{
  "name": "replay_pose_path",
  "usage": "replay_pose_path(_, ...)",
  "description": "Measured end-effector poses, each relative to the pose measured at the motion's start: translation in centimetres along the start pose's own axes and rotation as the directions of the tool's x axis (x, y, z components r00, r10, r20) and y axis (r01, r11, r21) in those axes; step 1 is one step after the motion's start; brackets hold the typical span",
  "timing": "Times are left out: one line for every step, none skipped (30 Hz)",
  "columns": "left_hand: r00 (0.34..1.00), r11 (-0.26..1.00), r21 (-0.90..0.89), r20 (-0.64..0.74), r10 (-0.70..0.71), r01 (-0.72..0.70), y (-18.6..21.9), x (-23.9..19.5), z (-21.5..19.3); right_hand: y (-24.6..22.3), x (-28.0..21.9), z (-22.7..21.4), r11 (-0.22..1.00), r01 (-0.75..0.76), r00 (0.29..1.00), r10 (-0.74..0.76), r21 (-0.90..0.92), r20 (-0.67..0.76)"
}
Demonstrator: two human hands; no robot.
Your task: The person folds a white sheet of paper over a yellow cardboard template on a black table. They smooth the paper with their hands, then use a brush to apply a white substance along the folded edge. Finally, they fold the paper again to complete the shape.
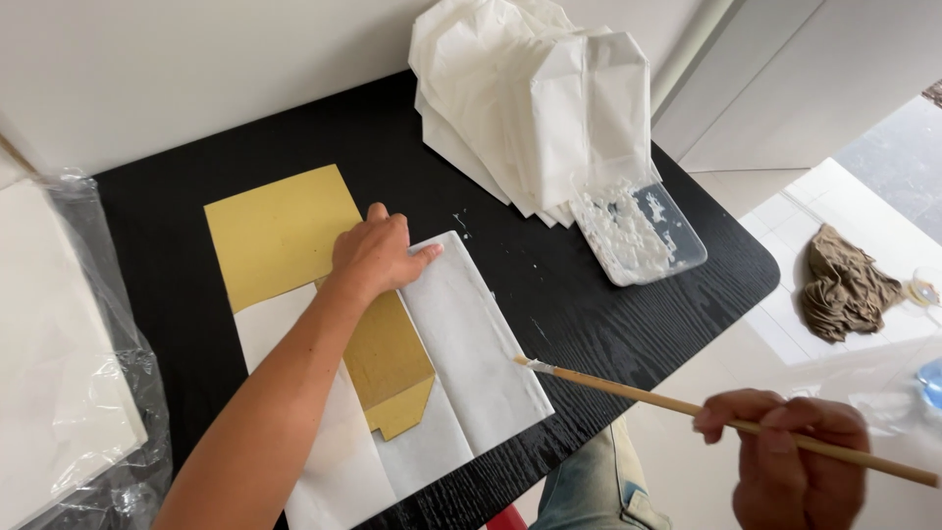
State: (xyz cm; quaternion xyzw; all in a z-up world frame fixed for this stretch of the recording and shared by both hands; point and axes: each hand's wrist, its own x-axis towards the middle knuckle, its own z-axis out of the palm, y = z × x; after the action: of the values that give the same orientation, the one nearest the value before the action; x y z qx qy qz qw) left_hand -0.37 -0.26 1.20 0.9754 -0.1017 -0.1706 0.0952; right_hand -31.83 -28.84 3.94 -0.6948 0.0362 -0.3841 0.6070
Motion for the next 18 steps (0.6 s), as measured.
replay_pose_path(1.0, 1.0, 0.001, 0.007, 0.005, -0.005, 0.0, -0.1, 0.0, -0.3, -0.3, -0.1, 1.0, -0.004, 1.0, 0.004, -0.006, -0.004)
replay_pose_path(1.0, 1.0, -0.019, 0.007, -0.011, 0.011, 0.0, -0.2, 0.0, -0.6, -0.7, -0.1, 0.997, -0.038, 0.999, 0.038, -0.072, -0.002)
replay_pose_path(1.0, 0.999, -0.037, 0.004, -0.027, 0.027, 0.0, -0.2, -0.1, -0.8, -0.9, 0.0, 0.988, -0.07, 0.998, 0.07, -0.135, -0.003)
replay_pose_path(1.0, 0.999, -0.035, 0.007, -0.021, 0.021, 0.1, -0.2, -0.1, -1.2, -1.1, -0.1, 0.988, -0.072, 0.997, 0.072, -0.139, -0.009)
replay_pose_path(1.0, 0.999, -0.038, 0.004, -0.023, 0.023, 0.1, -0.2, -0.1, -1.6, -1.3, -0.3, 0.988, -0.071, 0.997, 0.07, -0.137, -0.013)
replay_pose_path(1.0, 0.999, -0.042, 0.001, -0.026, 0.026, 0.1, -0.3, -0.1, -2.1, -1.5, -0.4, 0.988, -0.069, 0.998, 0.068, -0.136, -0.017)
replay_pose_path(1.0, 0.999, -0.041, 0.004, -0.024, 0.024, 0.0, -0.2, 0.1, -1.8, -1.8, -1.1, 0.988, -0.072, 0.997, 0.07, -0.138, -0.018)
replay_pose_path(1.0, 0.999, -0.046, -0.007, -0.022, 0.022, -0.1, -0.1, 0.3, -1.6, -2.1, -1.9, 0.989, -0.056, 0.998, 0.052, -0.136, -0.033)
replay_pose_path(1.0, 0.999, -0.05, -0.023, -0.02, 0.018, -0.2, 0.0, 0.3, -1.4, -2.4, -2.6, 0.99, -0.037, 0.998, 0.031, -0.133, -0.049)
replay_pose_path(1.0, 0.999, -0.049, -0.023, -0.017, 0.016, -0.2, 0.0, 0.4, -2.5, -2.3, -1.9, 0.99, -0.037, 0.998, 0.03, -0.133, -0.051)
replay_pose_path(1.0, 0.999, -0.05, -0.019, -0.021, 0.02, -0.2, 0.0, 0.3, -3.5, -2.2, -1.3, 0.981, -0.096, 0.993, 0.082, -0.168, -0.089)
replay_pose_path(1.0, 0.998, -0.05, -0.014, -0.025, 0.024, -0.2, 0.0, 0.3, -4.6, -2.1, -0.7, 0.967, -0.157, 0.983, 0.133, -0.2, -0.128)
replay_pose_path(1.0, 0.998, -0.05, -0.015, -0.023, 0.022, -0.2, 0.0, 0.4, -4.1, -2.0, -1.1, 0.967, -0.156, 0.983, 0.131, -0.201, -0.13)
replay_pose_path(1.0, 0.998, -0.053, -0.02, -0.021, 0.02, -0.2, 0.0, 0.4, -3.6, -2.0, -1.6, 0.985, -0.106, 0.988, 0.089, -0.136, -0.127)
replay_pose_path(0.999, 0.998, -0.056, -0.026, -0.021, 0.02, -0.2, 0.0, 0.5, -3.1, -1.9, -2.0, 0.996, -0.055, 0.991, 0.046, -0.07, -0.125)
replay_pose_path(0.999, 0.998, -0.057, -0.026, -0.02, 0.018, -0.2, 0.0, 0.4, -2.4, -1.6, -1.8, 0.996, -0.054, 0.991, 0.045, -0.07, -0.125)
replay_pose_path(0.999, 0.999, -0.052, -0.029, -0.017, 0.015, -0.2, 0.0, 0.4, -1.9, -1.3, -1.7, 0.998, -0.022, 0.997, 0.018, -0.064, -0.069)
replay_pose_path(0.999, 0.999, -0.047, -0.031, -0.013, 0.012, -0.2, -0.1, 0.4, -1.3, -1.1, -1.6, 0.998, 0.009, 1.0, -0.009, -0.057, -0.012)
